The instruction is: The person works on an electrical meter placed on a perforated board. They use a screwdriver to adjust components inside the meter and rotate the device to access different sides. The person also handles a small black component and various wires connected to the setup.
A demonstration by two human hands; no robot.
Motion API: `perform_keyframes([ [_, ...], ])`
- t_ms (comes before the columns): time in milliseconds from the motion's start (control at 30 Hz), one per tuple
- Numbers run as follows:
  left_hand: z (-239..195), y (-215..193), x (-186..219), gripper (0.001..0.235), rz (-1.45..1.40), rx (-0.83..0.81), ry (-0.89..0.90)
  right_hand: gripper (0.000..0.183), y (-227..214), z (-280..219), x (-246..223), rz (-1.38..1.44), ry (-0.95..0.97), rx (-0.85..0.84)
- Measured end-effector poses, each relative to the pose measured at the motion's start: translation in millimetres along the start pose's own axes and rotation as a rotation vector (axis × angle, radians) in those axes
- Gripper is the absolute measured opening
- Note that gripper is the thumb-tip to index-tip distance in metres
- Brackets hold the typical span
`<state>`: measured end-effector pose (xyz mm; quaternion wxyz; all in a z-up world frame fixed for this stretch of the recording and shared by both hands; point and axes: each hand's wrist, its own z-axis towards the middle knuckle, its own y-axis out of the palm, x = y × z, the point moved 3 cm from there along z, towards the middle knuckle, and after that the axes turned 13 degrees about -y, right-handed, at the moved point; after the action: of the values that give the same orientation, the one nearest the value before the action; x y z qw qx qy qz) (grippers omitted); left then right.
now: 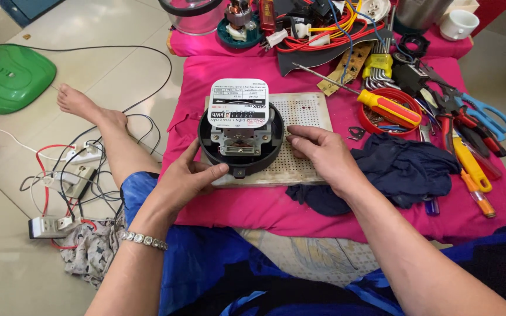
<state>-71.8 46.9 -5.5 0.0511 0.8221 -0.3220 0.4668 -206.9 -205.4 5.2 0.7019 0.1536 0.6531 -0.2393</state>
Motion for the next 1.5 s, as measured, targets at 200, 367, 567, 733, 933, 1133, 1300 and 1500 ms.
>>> perform_keyframes([
  [200, 0, 3, 1, 0.108, 0.027, 0.027, 0.013, 0.039, 0, -2, -4, -0.032, -0.016, -0.018],
  [367, 0, 2, 1, 0.107, 0.035, 0.032, 0.013, 0.037, 0, -3, -6, -0.072, -0.031, -0.030],
  [567, 1, 3, 0, 0.104, 0.029, 0.049, 0.026, 0.036, 1, -5, -10, -0.139, -0.054, -0.038],
  [733, 5, -1, -3, 0.102, 0.047, 0.053, 0.033, 0.034, 2, -5, -8, -0.192, -0.058, -0.046],
  [933, 6, -15, -18, 0.048, -0.124, 0.180, 0.091, 0.036, 3, -4, -7, -0.185, -0.067, -0.051],
  [1133, 4, -11, -26, 0.031, -0.112, 0.247, 0.258, 0.035, 6, -3, -7, -0.211, -0.072, -0.047],
  [1300, -16, -7, -5, 0.043, 0.124, 0.247, 0.206, 0.051, 9, -6, -14, -0.189, -0.111, -0.047],
  [1500, -19, -10, -3, 0.045, 0.182, 0.222, 0.157, 0.067, 19, -4, -20, -0.411, -0.108, -0.132],
])
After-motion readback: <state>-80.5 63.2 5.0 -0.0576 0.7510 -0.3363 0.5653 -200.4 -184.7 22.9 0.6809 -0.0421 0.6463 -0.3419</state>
